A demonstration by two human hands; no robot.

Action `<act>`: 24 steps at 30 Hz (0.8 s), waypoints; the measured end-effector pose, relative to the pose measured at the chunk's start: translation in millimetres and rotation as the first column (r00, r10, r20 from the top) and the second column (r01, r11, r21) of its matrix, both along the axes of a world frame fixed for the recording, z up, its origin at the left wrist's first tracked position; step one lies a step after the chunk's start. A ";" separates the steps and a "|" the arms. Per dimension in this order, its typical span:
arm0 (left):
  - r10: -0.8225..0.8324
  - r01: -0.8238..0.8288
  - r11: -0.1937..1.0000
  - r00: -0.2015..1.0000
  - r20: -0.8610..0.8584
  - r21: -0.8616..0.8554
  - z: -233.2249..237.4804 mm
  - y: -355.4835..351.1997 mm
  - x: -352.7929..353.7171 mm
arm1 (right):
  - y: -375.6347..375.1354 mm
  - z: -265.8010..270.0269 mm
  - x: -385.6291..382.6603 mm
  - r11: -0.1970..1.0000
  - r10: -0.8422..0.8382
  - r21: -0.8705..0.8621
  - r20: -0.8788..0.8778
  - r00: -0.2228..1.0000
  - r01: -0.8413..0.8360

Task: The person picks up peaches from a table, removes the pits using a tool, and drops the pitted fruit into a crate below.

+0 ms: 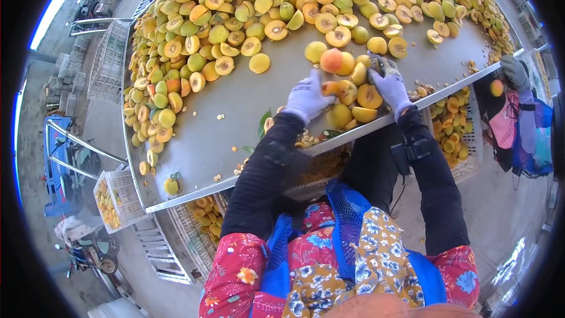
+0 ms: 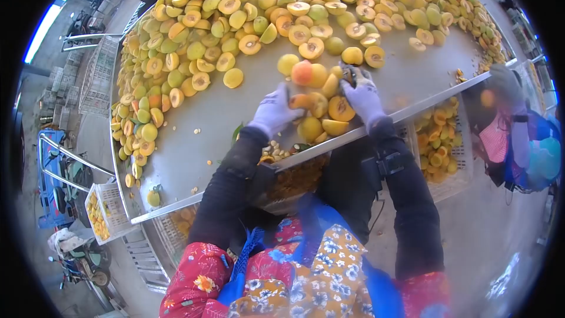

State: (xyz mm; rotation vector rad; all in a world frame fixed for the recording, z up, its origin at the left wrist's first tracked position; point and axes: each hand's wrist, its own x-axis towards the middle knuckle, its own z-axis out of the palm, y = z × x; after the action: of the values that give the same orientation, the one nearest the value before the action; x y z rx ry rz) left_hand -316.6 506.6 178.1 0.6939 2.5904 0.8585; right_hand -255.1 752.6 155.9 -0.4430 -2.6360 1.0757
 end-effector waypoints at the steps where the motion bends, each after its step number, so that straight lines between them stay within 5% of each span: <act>1: 0.109 -0.112 0.993 0.992 0.069 0.040 -3.2 -29.8 2.3 | -19.8 2.0 -0.4 0.996 0.070 0.046 0.007 0.998 -0.070; 2: 0.214 -0.225 0.972 0.967 0.136 0.074 -2.3 -57.5 8.5 | -38.0 0.1 -3.0 0.990 0.136 0.047 -0.011 0.991 -0.136; 3: 0.285 -0.413 0.874 0.862 0.418 0.255 1.8 -80.7 21.0 | -52.4 -0.3 -3.4 0.982 0.189 0.034 -0.037 0.981 -0.188; 5: 0.201 -0.600 0.670 0.713 0.671 0.437 25.8 -118.3 47.8 | -85.6 3.0 -5.5 0.955 0.295 0.009 -0.099 0.950 -0.296; 6: 0.209 -0.629 0.636 0.698 0.685 0.447 36.6 -130.9 61.8 | -102.7 8.6 -2.1 0.925 0.312 0.315 -0.308 0.899 -0.213; 8: 0.212 -0.683 0.562 0.664 0.717 0.467 49.0 -148.3 86.4 | -132.1 34.9 16.1 0.928 0.355 0.226 -0.295 0.887 -0.296; 11: -0.087 -0.852 0.233 0.463 0.882 0.469 33.3 -164.8 112.9 | -177.4 82.2 70.6 0.822 0.525 0.275 -0.028 0.851 -0.498; 12: -0.031 -0.856 0.165 0.492 0.870 0.490 29.8 -159.9 120.4 | -187.7 86.0 85.7 0.784 0.585 0.277 -0.030 0.810 -0.556; 15: 0.007 -0.839 0.213 0.514 0.858 0.501 35.8 -160.8 141.9 | -208.7 89.4 111.6 0.727 0.659 0.248 0.011 0.752 -0.640; 17: 0.227 -0.631 0.550 0.744 0.629 0.548 30.4 -167.2 152.5 | -218.9 92.1 118.7 0.696 0.666 0.267 0.107 0.738 -0.666; 19: 0.061 -0.788 0.250 0.593 0.803 0.563 31.3 -159.5 160.9 | -222.7 88.8 125.5 0.663 0.674 0.289 0.169 0.719 -0.690; 20: 0.094 -0.789 0.215 0.603 0.792 0.576 28.9 -156.9 165.7 | -224.2 87.7 127.2 0.645 0.678 0.300 0.199 0.708 -0.702; 22: 0.286 -0.615 0.425 0.787 0.546 0.664 34.6 -155.5 172.9 | -227.1 88.2 130.0 0.648 0.674 0.287 0.215 0.707 -0.705; 24: 0.328 -0.533 0.535 0.846 0.421 0.656 35.5 -158.3 176.3 | -228.9 87.4 133.3 0.634 0.676 0.291 0.242 0.696 -0.717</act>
State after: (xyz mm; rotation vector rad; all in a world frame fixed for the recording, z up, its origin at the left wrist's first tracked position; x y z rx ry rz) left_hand -140.3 348.3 213.6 0.0458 2.1046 2.1163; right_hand -121.8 523.7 243.4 0.7009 -3.0869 0.6738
